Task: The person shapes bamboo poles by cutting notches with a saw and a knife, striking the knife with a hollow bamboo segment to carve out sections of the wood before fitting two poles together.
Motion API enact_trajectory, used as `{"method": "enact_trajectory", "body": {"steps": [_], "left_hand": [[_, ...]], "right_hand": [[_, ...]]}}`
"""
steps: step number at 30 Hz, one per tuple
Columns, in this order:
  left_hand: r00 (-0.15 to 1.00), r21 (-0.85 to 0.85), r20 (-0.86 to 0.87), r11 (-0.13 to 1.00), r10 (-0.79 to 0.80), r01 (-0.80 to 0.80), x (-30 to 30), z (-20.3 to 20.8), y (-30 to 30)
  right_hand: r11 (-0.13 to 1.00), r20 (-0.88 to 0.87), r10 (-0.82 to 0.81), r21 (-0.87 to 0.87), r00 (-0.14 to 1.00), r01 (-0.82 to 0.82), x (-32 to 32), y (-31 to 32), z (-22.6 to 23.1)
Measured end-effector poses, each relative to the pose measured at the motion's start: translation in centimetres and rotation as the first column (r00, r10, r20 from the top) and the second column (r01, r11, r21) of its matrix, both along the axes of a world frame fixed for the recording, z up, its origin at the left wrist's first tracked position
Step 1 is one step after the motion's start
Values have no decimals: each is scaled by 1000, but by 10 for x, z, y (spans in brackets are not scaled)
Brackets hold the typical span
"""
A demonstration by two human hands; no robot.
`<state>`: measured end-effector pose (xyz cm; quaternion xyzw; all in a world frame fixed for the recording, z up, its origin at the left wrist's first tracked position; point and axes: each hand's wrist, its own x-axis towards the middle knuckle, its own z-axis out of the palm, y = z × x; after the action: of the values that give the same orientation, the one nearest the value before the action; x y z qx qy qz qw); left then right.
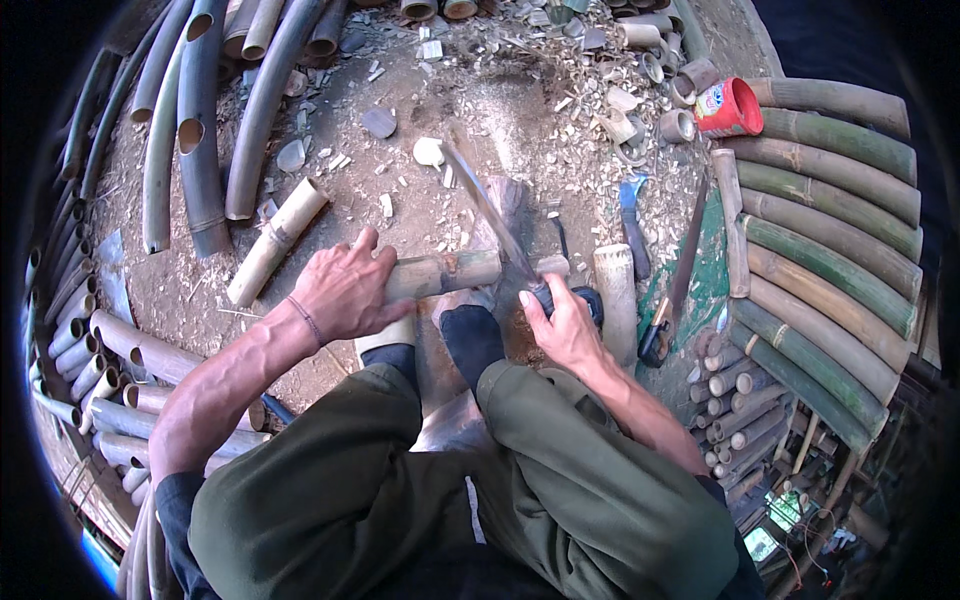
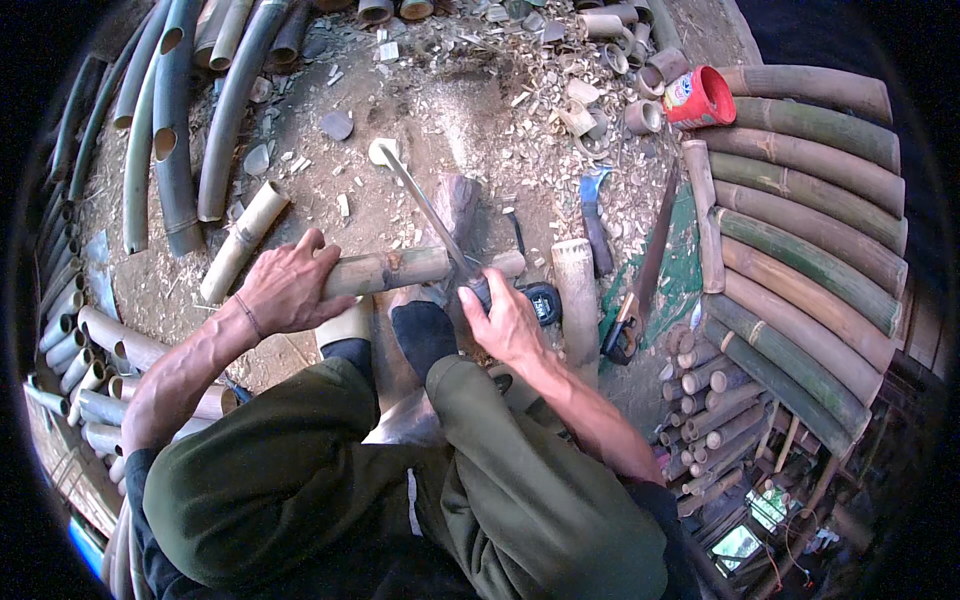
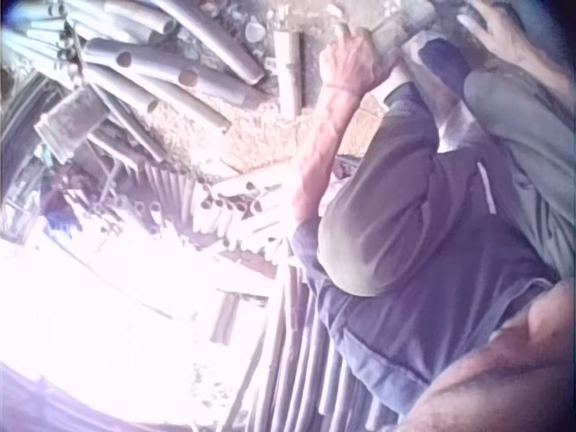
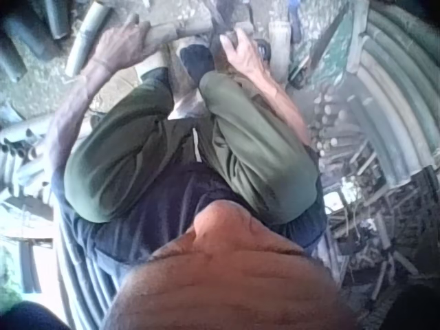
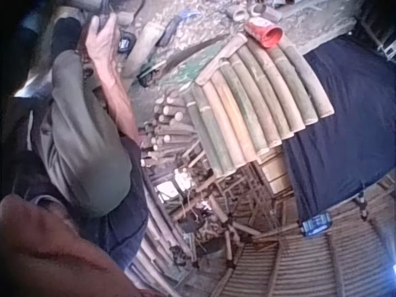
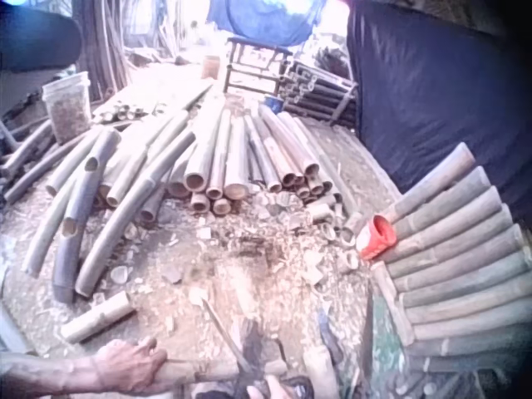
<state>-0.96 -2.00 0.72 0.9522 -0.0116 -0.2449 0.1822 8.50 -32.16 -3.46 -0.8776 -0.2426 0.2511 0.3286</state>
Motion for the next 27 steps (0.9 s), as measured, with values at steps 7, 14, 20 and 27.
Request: {"method": "enact_trajectory", "body": {"steps": [7, 14, 20, 27], "left_hand": [[998, -77, 43, 997, 35, -31, 4, -1, 3], [993, -26, 91, 997, 75, -73, -16, -5, 0], [978, 1, 199, 998, 66, -68, -17, -6, -8], [927, 79, 376, 996, -1, -31, -27, -7, -17]], "right_hand": [[989, 156, 127, -96, 980, -112, -1, -13, -24], [943, 201, 3, 325, 980, -69, -3, 19, 29], [918, -48, 154, -364, 987, -161, 16, -12, -28], [876, 86, -25, 483, 996, -20, -6, 6, 14]]}}
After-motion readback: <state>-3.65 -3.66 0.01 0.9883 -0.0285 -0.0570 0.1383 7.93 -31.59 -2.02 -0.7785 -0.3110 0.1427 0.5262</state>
